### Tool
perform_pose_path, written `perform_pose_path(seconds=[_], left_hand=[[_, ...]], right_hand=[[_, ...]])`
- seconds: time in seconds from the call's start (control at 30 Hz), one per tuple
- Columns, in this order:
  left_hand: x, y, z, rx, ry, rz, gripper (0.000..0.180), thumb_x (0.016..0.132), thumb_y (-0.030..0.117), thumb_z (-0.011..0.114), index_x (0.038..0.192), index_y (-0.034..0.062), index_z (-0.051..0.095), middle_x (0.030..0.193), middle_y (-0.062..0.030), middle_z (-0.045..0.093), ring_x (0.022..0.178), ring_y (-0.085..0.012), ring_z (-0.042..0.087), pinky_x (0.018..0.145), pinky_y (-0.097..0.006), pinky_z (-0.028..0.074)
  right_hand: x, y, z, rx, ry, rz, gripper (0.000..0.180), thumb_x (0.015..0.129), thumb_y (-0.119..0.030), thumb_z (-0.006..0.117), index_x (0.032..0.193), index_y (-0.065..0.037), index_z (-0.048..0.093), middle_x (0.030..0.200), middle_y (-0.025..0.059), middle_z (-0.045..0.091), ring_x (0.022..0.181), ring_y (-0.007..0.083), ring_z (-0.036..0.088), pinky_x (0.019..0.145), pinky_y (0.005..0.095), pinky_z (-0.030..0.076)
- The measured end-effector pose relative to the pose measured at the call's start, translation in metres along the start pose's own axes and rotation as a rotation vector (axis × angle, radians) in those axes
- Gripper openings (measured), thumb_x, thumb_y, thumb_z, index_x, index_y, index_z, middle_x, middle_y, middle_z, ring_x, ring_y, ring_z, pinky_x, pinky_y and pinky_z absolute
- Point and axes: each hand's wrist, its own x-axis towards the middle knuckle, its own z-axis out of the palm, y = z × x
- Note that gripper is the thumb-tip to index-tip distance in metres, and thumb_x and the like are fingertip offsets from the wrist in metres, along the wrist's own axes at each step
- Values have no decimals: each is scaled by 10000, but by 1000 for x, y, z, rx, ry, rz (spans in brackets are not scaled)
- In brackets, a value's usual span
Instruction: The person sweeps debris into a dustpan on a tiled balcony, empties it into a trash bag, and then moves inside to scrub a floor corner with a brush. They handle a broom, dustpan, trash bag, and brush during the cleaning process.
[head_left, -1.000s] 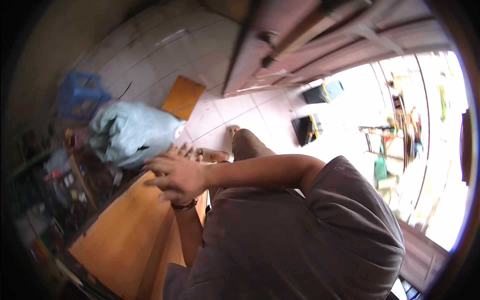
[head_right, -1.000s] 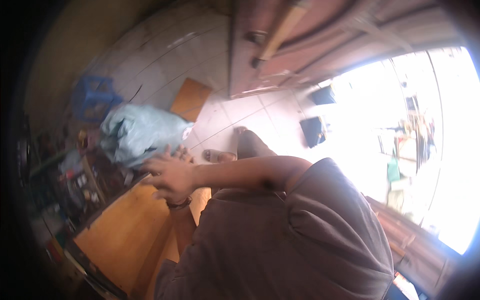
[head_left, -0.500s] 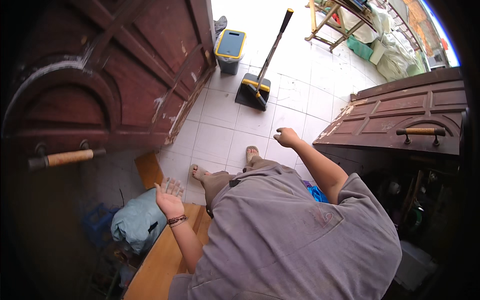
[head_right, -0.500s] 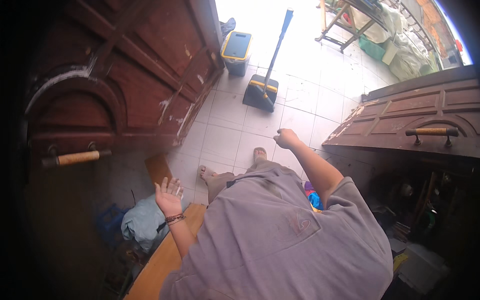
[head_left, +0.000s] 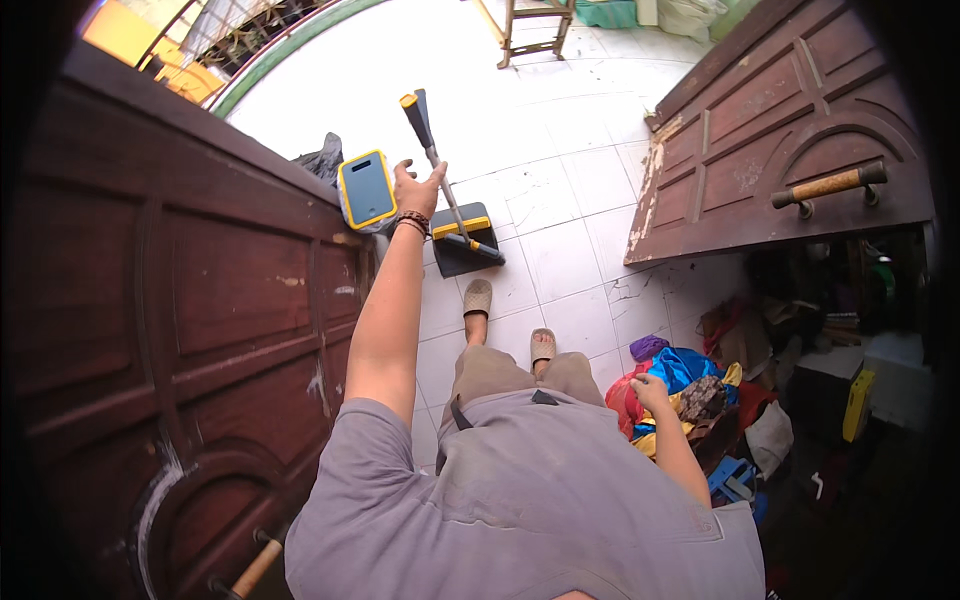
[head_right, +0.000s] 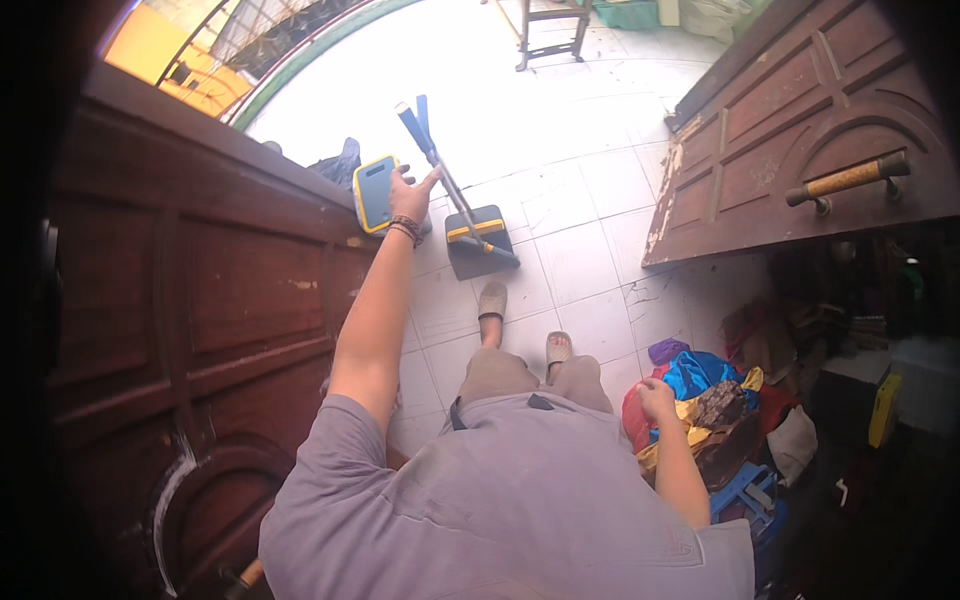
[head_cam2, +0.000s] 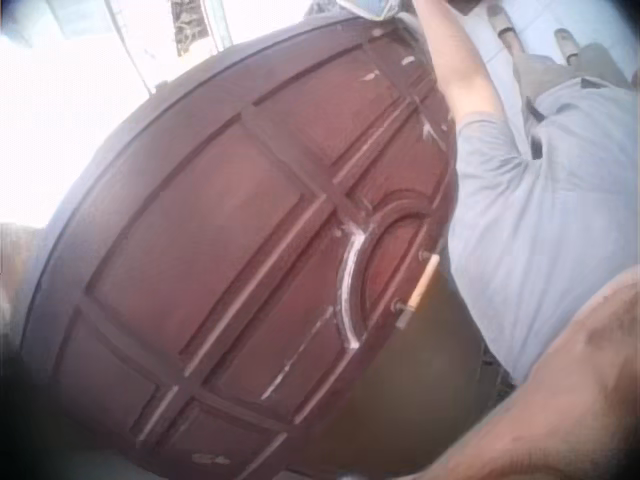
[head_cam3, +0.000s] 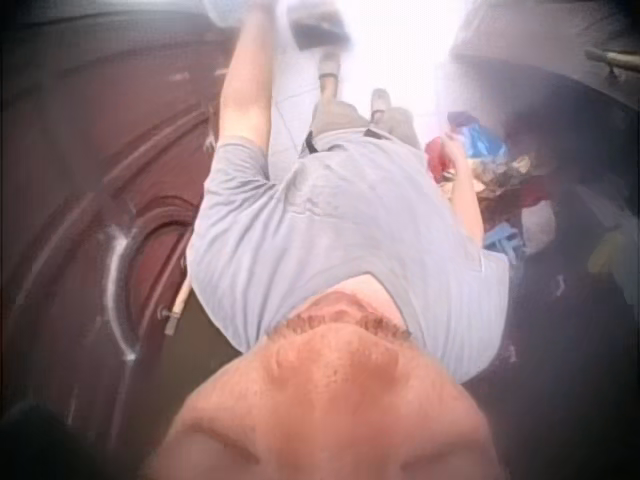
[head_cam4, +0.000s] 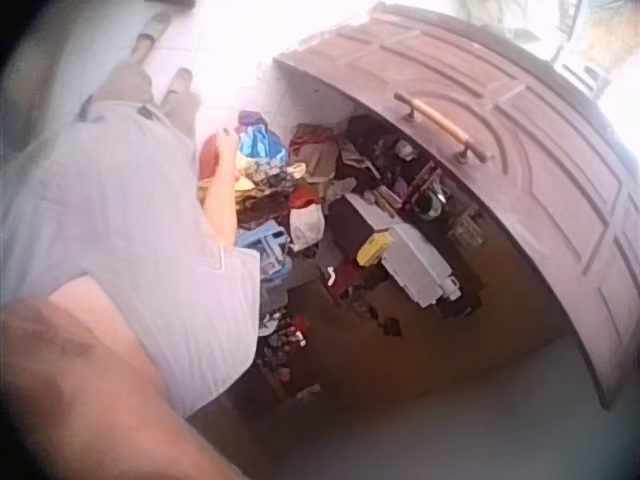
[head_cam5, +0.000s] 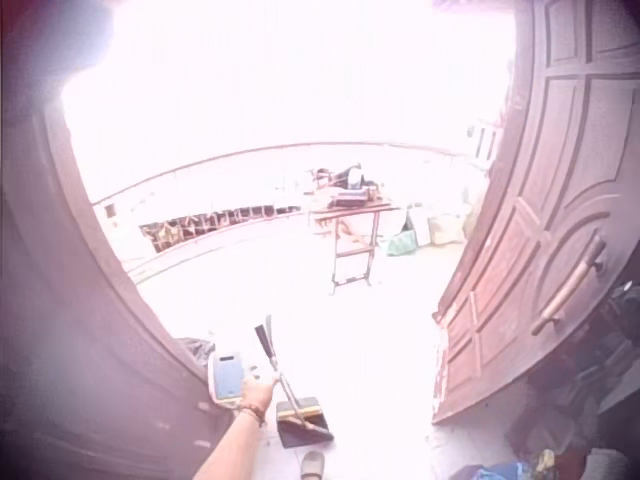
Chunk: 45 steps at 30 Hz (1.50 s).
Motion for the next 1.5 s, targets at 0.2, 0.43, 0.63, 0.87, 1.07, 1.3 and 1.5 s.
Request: perform_pose_path(seconds=[0.2, 0.43, 0.63, 0.87, 1.07, 1.3, 1.5], left_hand=[[76, -24, 75, -274, 145, 129, 411, 689, 147, 823, 982, 46, 553, 756, -72, 633, 662, -171, 610, 611, -318, 498], [57, -7, 71, -128, 47, 133, 255, 795, 61, 693, 1021, -28, 620, 919, -120, 666, 802, -225, 645, 724, -338, 522], [58, -16, 48, -204, -202, 205, 367, 753, 70, 731, 1071, -8, 567, 1024, -117, 604, 904, -239, 597, 825, -361, 478], [146, -85, 38, -161, -564, 304, 367, 965, 312, 457, 1185, 22, 506, 1116, -109, 599, 986, -228, 606, 864, -372, 494], [148, 21, 28, -1011, -789, -234, 438, 948, 395, 534, 1180, 23, 531, 1022, -79, 612, 919, -207, 617, 777, -323, 512], [175, 24, 81, -478, -662, -298, 455, 753, -9, 714, 1063, 31, 384, 681, -125, 563, 425, -210, 532, 374, -347, 447], [136, 53, 106, -510, -515, -234, 304, 725, -69, 597, 930, 50, 406, 562, -78, 477, 369, -201, 468, 335, -348, 394]], right_hand=[[-106, -32, 35, 132, -159, 316, 376, 847, -245, 656, 1132, -1, 645, 893, 138, 695, 767, 199, 675, 712, 326, 531], [-119, -140, 39, 126, -23, 232, 398, 833, -286, 654, 1146, -41, 645, 950, 188, 689, 883, 286, 671, 825, 374, 508], [19, -415, 20, 407, -36, -530, 498, 826, -301, 636, 1229, -20, 556, 1126, 213, 597, 1045, 348, 590, 905, 406, 475], [91, -640, 21, 318, -18, -611, 604, 819, -349, 652, 1310, -67, 443, 1252, 206, 498, 1180, 347, 509, 969, 438, 454], [109, -634, 42, 303, 6, -587, 410, 841, -263, 633, 1159, -32, 517, 1116, 207, 595, 1033, 352, 610, 893, 417, 500], [99, -633, 34, 244, -36, -581, 364, 793, -228, 683, 1069, -30, 553, 1016, 196, 641, 999, 339, 627, 871, 408, 511], [84, -581, 28, 298, 46, -660, 318, 773, -224, 703, 1004, -50, 571, 1019, 204, 620, 991, 359, 608, 852, 431, 503]])
